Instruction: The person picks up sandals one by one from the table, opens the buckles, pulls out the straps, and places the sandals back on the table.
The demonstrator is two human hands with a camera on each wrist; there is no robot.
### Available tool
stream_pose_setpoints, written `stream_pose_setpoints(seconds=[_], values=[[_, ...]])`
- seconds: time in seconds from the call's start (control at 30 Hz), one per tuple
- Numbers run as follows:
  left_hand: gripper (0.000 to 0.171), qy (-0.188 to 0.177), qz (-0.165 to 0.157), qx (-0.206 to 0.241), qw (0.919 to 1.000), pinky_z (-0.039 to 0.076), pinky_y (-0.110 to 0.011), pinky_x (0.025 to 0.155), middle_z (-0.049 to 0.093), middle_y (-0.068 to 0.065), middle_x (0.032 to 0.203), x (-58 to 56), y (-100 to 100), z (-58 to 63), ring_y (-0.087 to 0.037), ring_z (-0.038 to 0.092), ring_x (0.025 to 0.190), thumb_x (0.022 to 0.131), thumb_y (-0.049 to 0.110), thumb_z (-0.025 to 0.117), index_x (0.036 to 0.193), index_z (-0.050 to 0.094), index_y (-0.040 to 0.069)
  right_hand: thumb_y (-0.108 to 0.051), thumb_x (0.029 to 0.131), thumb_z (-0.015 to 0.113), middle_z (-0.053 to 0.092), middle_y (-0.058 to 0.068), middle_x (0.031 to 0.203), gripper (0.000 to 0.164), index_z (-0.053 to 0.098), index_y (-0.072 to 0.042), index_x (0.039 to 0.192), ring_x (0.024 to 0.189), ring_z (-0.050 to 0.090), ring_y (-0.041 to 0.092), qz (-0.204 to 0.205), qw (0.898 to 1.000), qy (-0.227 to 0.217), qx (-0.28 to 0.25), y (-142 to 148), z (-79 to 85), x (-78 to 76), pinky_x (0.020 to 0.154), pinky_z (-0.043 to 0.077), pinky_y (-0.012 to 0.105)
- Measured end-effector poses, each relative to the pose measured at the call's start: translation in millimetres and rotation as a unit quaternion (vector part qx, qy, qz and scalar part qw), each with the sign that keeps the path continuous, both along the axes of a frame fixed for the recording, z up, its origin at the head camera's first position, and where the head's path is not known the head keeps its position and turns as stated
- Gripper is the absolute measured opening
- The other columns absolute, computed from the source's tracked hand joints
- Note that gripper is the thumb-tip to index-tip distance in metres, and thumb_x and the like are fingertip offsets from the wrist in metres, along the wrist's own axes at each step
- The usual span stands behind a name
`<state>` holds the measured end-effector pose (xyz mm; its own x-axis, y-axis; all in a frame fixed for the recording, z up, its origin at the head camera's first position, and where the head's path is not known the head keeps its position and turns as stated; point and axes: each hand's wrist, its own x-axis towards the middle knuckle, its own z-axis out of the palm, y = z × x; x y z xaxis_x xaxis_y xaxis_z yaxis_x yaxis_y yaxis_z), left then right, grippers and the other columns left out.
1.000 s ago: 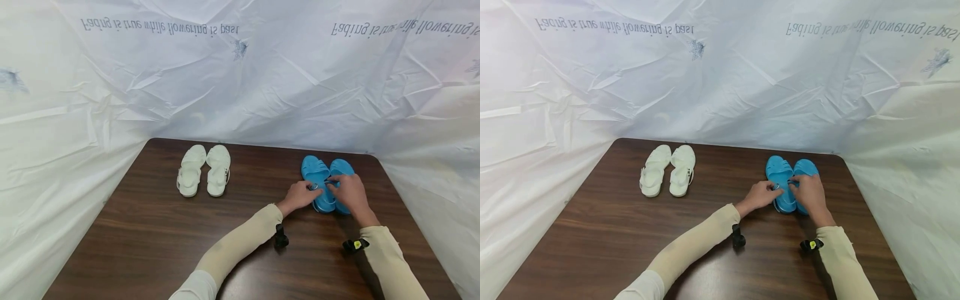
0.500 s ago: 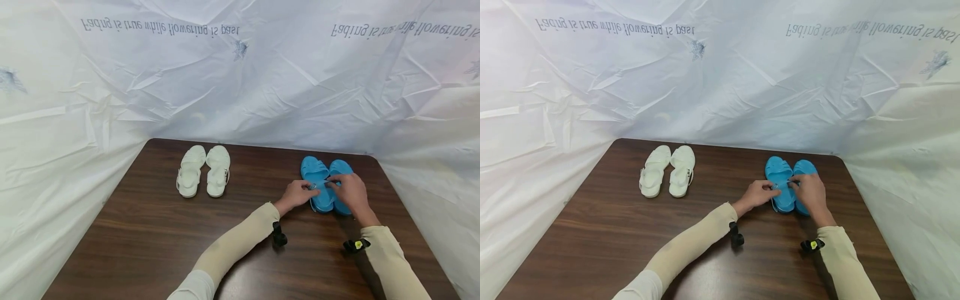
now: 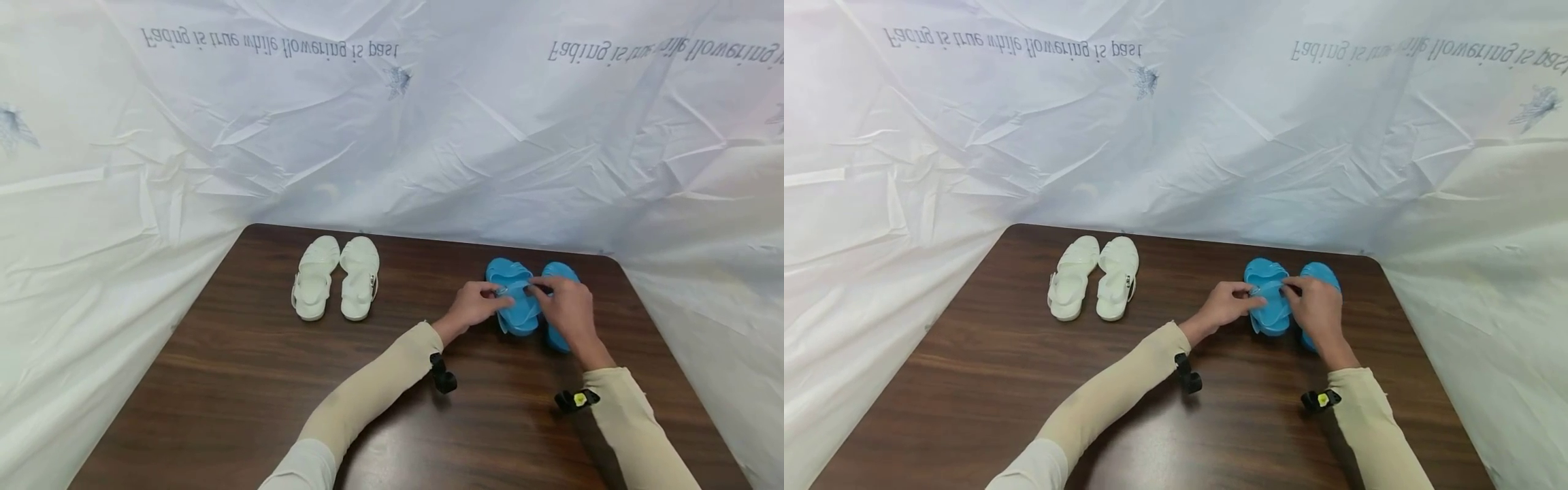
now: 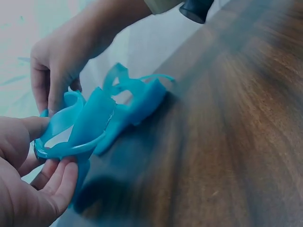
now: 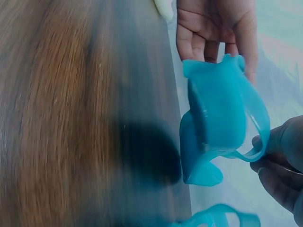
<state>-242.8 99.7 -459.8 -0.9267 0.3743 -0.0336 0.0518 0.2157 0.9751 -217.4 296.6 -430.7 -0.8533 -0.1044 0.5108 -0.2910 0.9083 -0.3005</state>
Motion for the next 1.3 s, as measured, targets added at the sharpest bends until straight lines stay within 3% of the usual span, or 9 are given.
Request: stream_pose_setpoints(seconds=[0.3, 0.63, 1.0, 1.3], values=[[0.046, 0.016, -0.012, 0.006, 0.9998, 0.047, -0.021, 0.065, 0.061, 0.001, 0.087, -1.4, -25, 19.7, -0.008, 0.055, 0.077, 0.095, 0.035, 0.075, 0.131, 0.069, 0.007, -0.006, 0.085, 0.082, 0.073, 0.025, 0.085, 0.021, 0.078, 0.004, 0.103, 0.058, 0.058, 0.030, 0.006, 0.998, 0.061, -0.034, -21, 5.3, 5.4, 0.048, 0.043, 0.040], [0.045, 0.050, -0.037, -0.005, 0.9980, 0.047, -0.023, 0.067, 0.061, 0.000, 0.091, 5.5, -63, 29.9, -0.012, 0.057, 0.081, 0.096, 0.036, 0.074, 0.131, 0.069, 0.007, -0.005, 0.087, 0.081, 0.074, 0.021, 0.088, 0.020, 0.078, 0.003, 0.106, 0.068, 0.066, 0.031, 0.037, 0.993, 0.080, -0.077, -49, 8.8, 13.4, 0.058, 0.052, 0.047], [0.052, 0.069, -0.031, -0.065, 0.9950, 0.053, -0.025, 0.070, 0.065, -0.001, 0.101, 25.8, -111, 34.3, -0.017, 0.062, 0.087, 0.095, 0.040, 0.073, 0.136, 0.066, 0.008, -0.004, 0.083, 0.085, 0.073, 0.014, 0.085, 0.023, 0.080, -0.001, 0.105, 0.067, 0.066, 0.023, 0.081, 0.988, 0.100, -0.090, -87, 4.5, 27.5, 0.056, 0.052, 0.039], [0.048, 0.101, -0.027, -0.106, 0.9889, 0.051, -0.026, 0.068, 0.063, 0.001, 0.098, 46.9, -142, 35.0, -0.014, 0.060, 0.083, 0.096, 0.039, 0.073, 0.133, 0.068, 0.009, -0.002, 0.083, 0.084, 0.074, 0.009, 0.087, 0.023, 0.080, -0.002, 0.105, 0.071, 0.069, 0.017, 0.121, 0.983, 0.084, -0.112, -110, -2.5, 41.5, 0.058, 0.056, 0.036]])
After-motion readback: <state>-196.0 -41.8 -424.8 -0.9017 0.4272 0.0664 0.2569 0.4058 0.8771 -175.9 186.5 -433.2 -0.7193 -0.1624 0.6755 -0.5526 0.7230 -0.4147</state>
